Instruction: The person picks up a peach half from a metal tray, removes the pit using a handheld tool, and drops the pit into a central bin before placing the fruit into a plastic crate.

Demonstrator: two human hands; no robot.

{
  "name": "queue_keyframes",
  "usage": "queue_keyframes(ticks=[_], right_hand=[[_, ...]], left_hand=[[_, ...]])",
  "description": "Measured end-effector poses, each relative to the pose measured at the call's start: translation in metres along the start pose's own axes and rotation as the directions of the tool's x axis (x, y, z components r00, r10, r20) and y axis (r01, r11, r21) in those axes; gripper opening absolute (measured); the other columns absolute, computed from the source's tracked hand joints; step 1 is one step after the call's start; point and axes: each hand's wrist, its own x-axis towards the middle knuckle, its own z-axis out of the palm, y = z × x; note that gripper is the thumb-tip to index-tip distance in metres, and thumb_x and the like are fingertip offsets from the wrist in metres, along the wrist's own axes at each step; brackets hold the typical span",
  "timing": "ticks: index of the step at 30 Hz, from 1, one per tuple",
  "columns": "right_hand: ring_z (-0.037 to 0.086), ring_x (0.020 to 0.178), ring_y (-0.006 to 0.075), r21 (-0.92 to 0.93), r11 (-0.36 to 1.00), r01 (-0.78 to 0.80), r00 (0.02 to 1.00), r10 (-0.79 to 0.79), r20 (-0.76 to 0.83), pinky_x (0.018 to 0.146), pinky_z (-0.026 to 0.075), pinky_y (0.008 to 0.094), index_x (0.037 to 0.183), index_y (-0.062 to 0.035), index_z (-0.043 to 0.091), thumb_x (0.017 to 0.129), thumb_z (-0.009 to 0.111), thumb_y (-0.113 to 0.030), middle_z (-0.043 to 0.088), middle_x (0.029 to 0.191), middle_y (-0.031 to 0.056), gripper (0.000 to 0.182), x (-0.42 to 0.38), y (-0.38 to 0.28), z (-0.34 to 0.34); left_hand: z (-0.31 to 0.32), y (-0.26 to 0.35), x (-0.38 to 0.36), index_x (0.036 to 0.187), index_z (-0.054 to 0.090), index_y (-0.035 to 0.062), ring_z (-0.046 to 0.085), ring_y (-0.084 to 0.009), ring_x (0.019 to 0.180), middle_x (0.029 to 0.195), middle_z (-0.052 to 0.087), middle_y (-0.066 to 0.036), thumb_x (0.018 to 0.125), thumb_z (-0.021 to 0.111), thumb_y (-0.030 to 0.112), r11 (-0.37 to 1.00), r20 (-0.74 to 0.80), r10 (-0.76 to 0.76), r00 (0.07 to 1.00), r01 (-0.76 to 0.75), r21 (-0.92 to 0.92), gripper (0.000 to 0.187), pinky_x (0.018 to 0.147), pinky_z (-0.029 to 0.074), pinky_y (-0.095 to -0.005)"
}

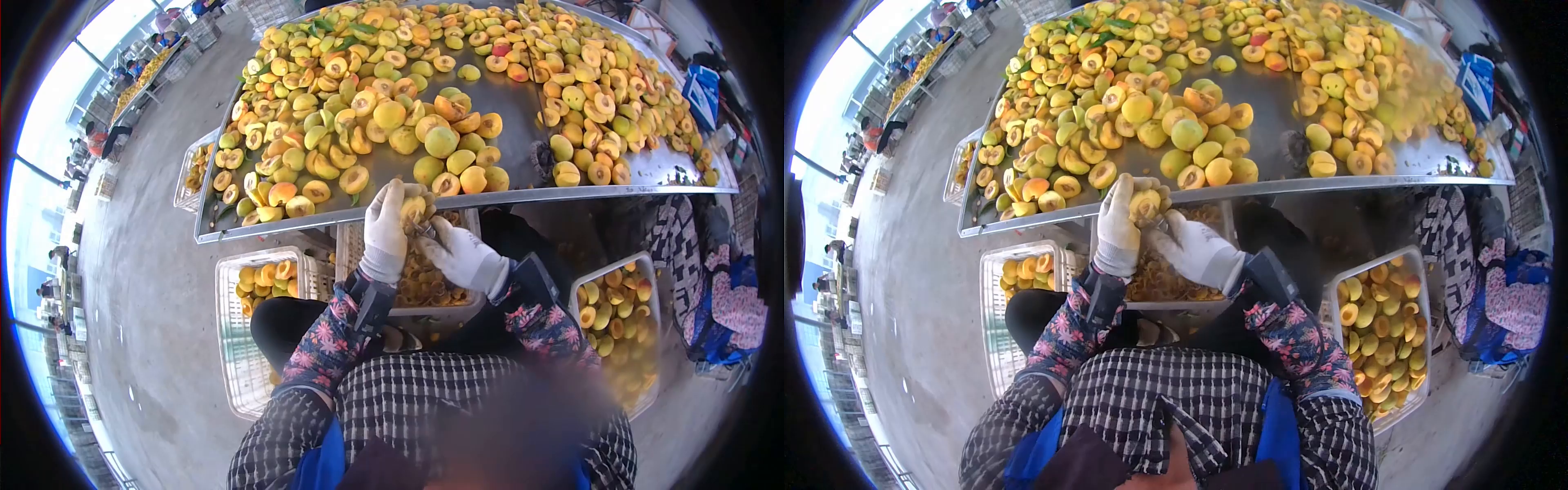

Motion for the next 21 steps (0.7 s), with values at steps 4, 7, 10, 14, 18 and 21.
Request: queue_keyframes(ticks=[4, 7, 10, 14, 18, 21], right_hand=[[0.060, 0.087, 0.0456, -0.179, 0.983, 0.046, 0.982, -0.078, -0.172, 0.072, 0.048, 0.0478, 0.121, -0.0003, 0.049, 0.095, 0.052, -0.026, 0.063, 0.092, 0.0270, 0.036, 0.000, -0.006, 0.006], [0.060, 0.078, 0.0460, -0.220, 0.975, 0.003, 0.981, -0.045, -0.187, 0.066, 0.047, 0.0505, 0.115, -0.0002, 0.050, 0.095, 0.052, -0.026, 0.062, 0.082, 0.0266, 0.033, -0.003, -0.001, 0.020], [0.061, 0.075, 0.0457, -0.197, 0.980, 0.026, 0.996, -0.042, -0.078, 0.065, 0.047, 0.0509, 0.108, -0.0007, 0.052, 0.094, 0.054, -0.027, 0.063, 0.076, 0.0265, 0.030, -0.005, 0.005, 0.015], [0.063, 0.078, 0.0385, -0.086, 0.995, 0.050, 0.998, -0.053, -0.038, 0.070, 0.049, 0.0437, 0.108, 0.0013, 0.054, 0.096, 0.052, -0.026, 0.065, 0.084, 0.0234, 0.030, -0.011, 0.012, 0.017], [0.049, 0.089, 0.0089, 0.529, 0.832, -0.166, 0.985, 0.113, 0.131, 0.078, 0.044, 0.0251, 0.117, 0.0031, 0.054, 0.100, 0.050, -0.030, 0.057, 0.099, 0.0008, 0.037, -0.016, 0.021, 0.035], [0.048, 0.087, 0.0047, 0.607, 0.707, -0.363, 0.931, 0.247, 0.269, 0.075, 0.043, 0.0215, 0.119, 0.0018, 0.054, 0.100, 0.050, -0.031, 0.057, 0.099, -0.0022, 0.038, -0.020, 0.010, 0.027]], left_hand=[[0.017, -0.006, -0.001, 0.093, 0.063, -0.0017, 0.064, -0.0187, 0.078, 0.085, 0.067, -0.012, 0.101, 0.045, 0.026, 0.978, -0.112, 0.199, 0.974, -0.205, -0.043, 0.034, 0.073, 0.052, -0.0305], [0.006, -0.015, 0.001, 0.092, 0.064, -0.0021, 0.064, -0.0189, 0.075, 0.083, 0.067, -0.012, 0.101, 0.046, 0.029, 0.979, -0.130, 0.196, 0.972, -0.202, -0.038, 0.037, 0.071, 0.052, -0.0298], [-0.010, -0.003, 0.002, 0.090, 0.063, -0.0040, 0.065, -0.0224, 0.075, 0.082, 0.067, -0.015, 0.101, 0.043, 0.034, 0.991, -0.011, 0.009, 1.000, -0.008, 0.136, 0.044, 0.072, 0.053, -0.0316], [-0.017, 0.004, 0.008, 0.084, 0.063, -0.0059, 0.066, -0.0238, 0.071, 0.077, 0.066, -0.016, 0.100, 0.043, 0.038, 0.948, 0.095, -0.196, 0.976, 0.164, 0.274, 0.051, 0.069, 0.053, -0.0316], [-0.023, 0.005, 0.011, 0.081, 0.062, -0.0058, 0.065, -0.0265, 0.067, 0.074, 0.064, -0.016, 0.098, 0.046, 0.038, 0.931, 0.160, -0.327, 0.932, 0.288, 0.223, 0.050, 0.065, 0.053, -0.0336], [-0.026, 0.002, 0.014, 0.079, 0.062, -0.0053, 0.065, -0.0262, 0.065, 0.074, 0.064, -0.015, 0.097, 0.050, 0.037, 0.926, 0.183, -0.356, 0.916, 0.319, 0.203, 0.048, 0.063, 0.053, -0.0335]])
